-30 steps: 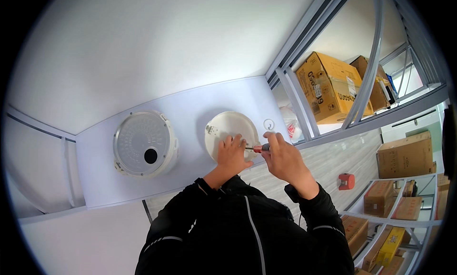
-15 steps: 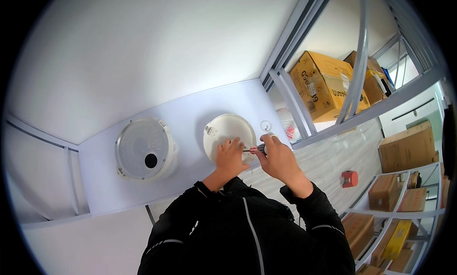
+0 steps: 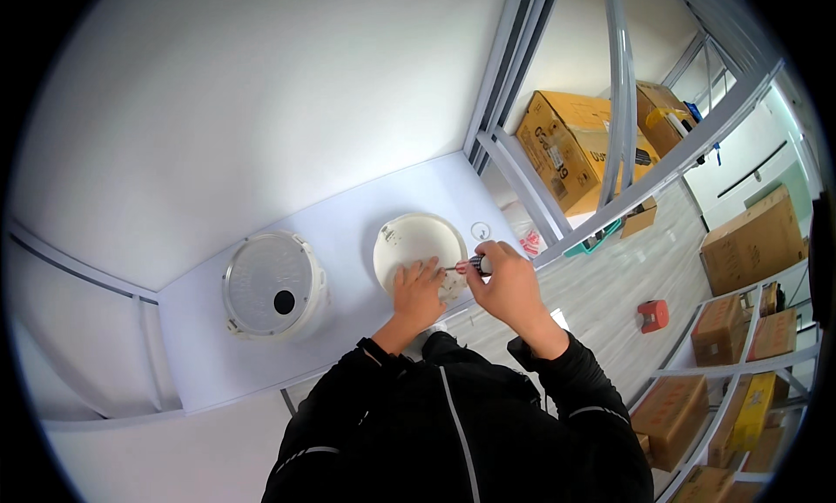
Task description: The person uses a screwdriver to fasten screws into a white circular light fixture base and then into a white dome cover. The person handles the fixture parts and the screwdriver throughout the process.
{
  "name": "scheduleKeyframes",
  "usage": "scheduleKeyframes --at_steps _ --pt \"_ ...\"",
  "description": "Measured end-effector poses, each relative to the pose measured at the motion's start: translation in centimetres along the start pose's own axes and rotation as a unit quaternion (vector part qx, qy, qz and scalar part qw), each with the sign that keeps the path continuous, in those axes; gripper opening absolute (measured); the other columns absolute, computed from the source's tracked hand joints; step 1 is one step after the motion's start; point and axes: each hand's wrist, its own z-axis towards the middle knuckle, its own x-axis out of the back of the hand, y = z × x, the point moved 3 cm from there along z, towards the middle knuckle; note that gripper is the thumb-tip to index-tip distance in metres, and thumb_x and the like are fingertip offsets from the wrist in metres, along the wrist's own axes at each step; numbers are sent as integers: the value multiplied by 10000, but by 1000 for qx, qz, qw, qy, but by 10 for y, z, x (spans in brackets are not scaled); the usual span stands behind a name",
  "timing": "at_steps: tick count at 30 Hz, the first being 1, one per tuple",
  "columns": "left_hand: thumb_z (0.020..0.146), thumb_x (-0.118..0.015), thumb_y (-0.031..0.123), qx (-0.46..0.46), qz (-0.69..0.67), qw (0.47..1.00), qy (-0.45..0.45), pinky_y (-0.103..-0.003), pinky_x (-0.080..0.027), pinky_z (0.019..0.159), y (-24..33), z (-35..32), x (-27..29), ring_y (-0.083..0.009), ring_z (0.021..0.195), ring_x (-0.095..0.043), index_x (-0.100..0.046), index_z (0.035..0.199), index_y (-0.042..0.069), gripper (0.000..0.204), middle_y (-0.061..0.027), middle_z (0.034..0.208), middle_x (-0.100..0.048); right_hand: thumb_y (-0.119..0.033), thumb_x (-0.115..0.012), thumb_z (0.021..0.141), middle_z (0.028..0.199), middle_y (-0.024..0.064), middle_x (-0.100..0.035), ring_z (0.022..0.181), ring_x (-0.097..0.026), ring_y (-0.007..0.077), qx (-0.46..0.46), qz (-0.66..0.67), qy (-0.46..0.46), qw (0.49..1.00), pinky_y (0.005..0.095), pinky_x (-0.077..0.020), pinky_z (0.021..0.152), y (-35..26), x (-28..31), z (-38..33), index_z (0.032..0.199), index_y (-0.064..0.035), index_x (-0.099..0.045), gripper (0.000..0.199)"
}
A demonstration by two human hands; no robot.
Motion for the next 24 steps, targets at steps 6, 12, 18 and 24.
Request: scheduleKeyframes --at_steps 6,12,18,24 --pt "908 -714 171 8 36 997 -64 -720 -48 1315 -21 -15 23 -316 1624 -357 -752 1342 143 437 -68 1625 -558 -183 -821 923 958 181 -740 725 -724 362 -41 41 107 993 456 -572 692 14 31 -9 1075 -2 -722 256" --pt "982 -614 161 93 157 981 -71 -744 -24 1303 -29 -30 54 -341 1624 -353 -766 1312 91 370 -97 1596 -589 -120 -818 970 1020 180 -743 749 -752 226 -56 90 114 988 307 -610 656 10 47 -29 1178 47 -704 290" --pt "1017 -648 268 38 23 999 0 -663 -168 1315 -27 -25 40 -362 1572 -416 -719 1382 60 426 -135 1586 -590 -113 -811 982 1033 169 -737 795 -749 202 -64 108 137 983 301 -616 677 4 57 -43 1200 48 -698 294" --pt "1026 -684 467 -11 -26 1000 2 -626 -196 1318 0 -22 11 -378 1546 -458 -619 1509 70 627 -158 1602 -572 -115 -808 956 1048 193 -736 796 -763 320 -77 112 174 975 337 -621 638 17 66 -55 1170 25 -705 275"
